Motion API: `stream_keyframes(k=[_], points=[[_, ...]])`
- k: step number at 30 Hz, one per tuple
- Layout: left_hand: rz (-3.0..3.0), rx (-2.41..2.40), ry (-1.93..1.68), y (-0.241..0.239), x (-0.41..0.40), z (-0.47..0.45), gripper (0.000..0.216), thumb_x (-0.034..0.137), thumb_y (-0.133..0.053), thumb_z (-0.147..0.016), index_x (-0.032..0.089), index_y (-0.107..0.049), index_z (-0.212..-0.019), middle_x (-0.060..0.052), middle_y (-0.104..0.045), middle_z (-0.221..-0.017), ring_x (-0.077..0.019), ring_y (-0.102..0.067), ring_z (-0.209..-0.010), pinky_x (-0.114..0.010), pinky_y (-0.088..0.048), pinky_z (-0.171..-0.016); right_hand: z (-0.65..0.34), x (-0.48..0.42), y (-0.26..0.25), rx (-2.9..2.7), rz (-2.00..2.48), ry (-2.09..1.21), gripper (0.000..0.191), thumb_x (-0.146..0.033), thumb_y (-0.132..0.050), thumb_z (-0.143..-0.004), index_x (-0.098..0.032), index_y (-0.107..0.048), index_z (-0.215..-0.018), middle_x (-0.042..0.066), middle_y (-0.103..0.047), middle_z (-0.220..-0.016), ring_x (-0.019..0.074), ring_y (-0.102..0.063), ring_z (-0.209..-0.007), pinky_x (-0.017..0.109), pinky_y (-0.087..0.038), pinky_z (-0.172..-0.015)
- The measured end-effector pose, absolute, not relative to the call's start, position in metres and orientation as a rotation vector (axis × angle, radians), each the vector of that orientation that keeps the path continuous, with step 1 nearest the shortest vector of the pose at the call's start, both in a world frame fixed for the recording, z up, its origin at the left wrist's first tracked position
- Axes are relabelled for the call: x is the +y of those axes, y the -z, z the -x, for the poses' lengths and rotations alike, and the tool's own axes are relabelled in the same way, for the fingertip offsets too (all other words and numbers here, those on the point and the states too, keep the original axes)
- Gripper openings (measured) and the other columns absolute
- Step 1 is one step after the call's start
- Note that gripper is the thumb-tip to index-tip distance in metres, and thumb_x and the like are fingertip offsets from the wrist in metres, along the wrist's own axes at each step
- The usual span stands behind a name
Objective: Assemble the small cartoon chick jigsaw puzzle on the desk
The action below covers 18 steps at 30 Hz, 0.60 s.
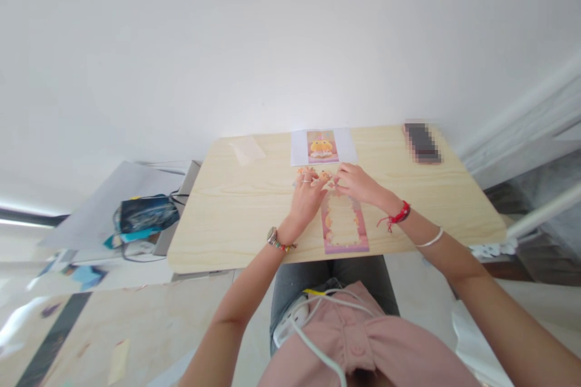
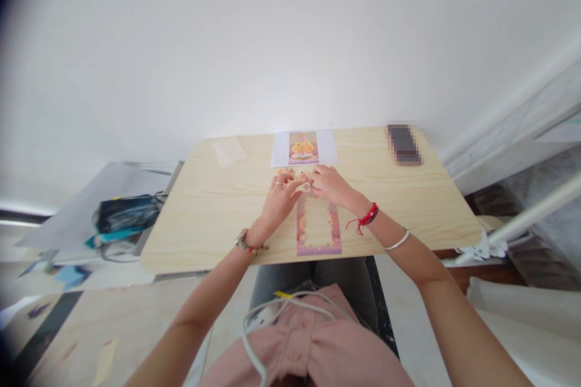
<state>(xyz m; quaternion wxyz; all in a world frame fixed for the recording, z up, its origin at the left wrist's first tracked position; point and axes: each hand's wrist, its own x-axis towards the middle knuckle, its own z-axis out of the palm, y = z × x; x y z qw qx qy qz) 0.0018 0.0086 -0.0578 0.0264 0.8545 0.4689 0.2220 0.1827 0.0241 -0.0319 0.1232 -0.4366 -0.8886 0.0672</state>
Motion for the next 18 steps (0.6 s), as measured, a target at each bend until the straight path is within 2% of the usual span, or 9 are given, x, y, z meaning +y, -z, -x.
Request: stream_keyframes(k=[3, 9, 18], points=[[-2.659, 1.385, -0.649, 0.060, 0.001, -0.009, 0.011, 0.019, -0.050, -0.080, 0.019, -0.060, -0.084, -0.008, -0.044, -0.100, -0.0213, -0.043, -0.098, -0.039, -0.039, -0.086, -0.189, 0.008, 0.036, -2.601, 1.281, -0.216, 0.012, -0.024, -0.051, -0.081, -0.014, -0.058, -0.083, 0.007, -0.051, -0.086, 0.0174, -0.048, -0.082, 0.029, -0.035, -0.075], [-2.677, 1.338, -0.655, 0.067, -0.008, -0.017, 0.015, 0.019, -0.054, -0.078, 0.020, -0.060, -0.091, -0.007, -0.047, -0.097, -0.0204, -0.046, -0.095, -0.035, -0.043, -0.083, -0.195, -0.002, 0.048, -2.615, 1.345, -0.180, 0.011, -0.022, -0.053, -0.079, -0.013, -0.059, -0.078, 0.007, -0.052, -0.083, 0.0169, -0.047, -0.077, 0.029, -0.035, -0.071], [-2.734, 1.416, -0.581, 0.070, -0.007, -0.022, 0.013, 0.019, -0.049, -0.081, 0.017, -0.061, -0.077, -0.009, -0.052, -0.093, -0.0202, -0.048, -0.092, -0.034, -0.043, -0.082, -0.187, -0.002, 0.055, -2.607, 1.393, -0.168, 0.008, -0.019, -0.056, -0.077, -0.013, -0.060, -0.076, 0.007, -0.053, -0.082, 0.0173, -0.048, -0.078, 0.029, -0.034, -0.072]])
